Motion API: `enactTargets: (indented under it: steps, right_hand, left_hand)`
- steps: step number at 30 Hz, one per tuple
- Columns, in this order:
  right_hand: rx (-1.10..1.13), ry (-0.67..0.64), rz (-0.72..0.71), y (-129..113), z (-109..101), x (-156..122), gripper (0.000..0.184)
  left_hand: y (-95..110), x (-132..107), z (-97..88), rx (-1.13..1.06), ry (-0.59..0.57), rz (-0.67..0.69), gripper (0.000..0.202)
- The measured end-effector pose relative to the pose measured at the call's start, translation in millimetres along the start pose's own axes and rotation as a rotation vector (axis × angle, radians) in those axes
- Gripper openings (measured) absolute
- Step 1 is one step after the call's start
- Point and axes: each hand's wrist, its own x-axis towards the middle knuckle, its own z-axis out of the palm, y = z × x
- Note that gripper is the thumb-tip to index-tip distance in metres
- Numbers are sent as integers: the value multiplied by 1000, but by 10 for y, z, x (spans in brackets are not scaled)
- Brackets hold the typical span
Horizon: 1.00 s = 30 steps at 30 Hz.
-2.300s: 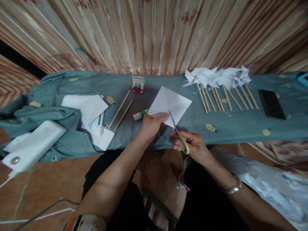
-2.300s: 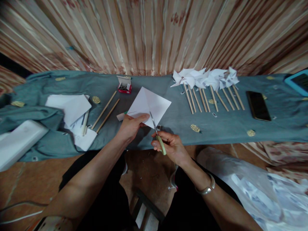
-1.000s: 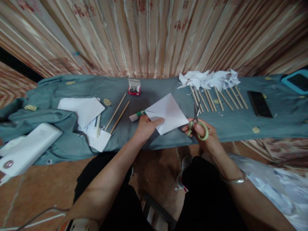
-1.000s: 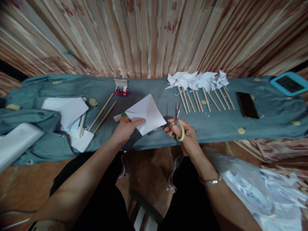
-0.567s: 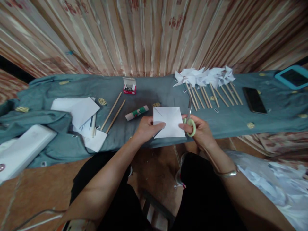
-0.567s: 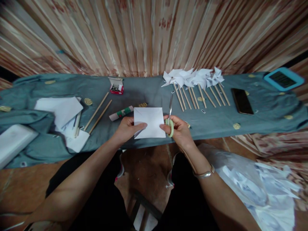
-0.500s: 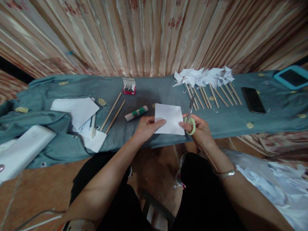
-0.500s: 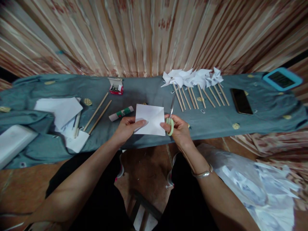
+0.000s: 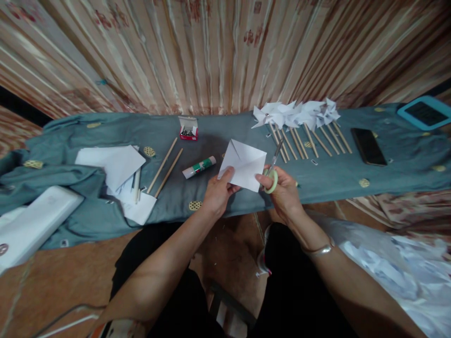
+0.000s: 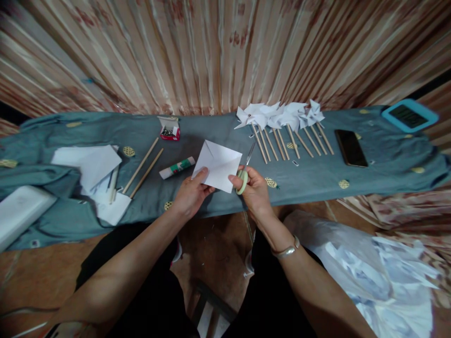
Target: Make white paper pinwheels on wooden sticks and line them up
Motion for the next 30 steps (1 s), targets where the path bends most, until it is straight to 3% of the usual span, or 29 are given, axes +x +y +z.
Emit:
enactTargets:
  steps: [5, 15, 30]
  right_hand:
    - [-57, -189, 26, 12, -83, -64, 36]
    - [-140, -619, 257, 50, -240, -241, 52]
    - [-144, -607, 250, 10, -201, -246, 48]
  left_hand:
    - [131, 74, -44, 4, 15, 70, 28]
    - [403, 187, -173, 21, 59, 244, 38]
    - [306, 135, -97, 78, 5, 207, 39]
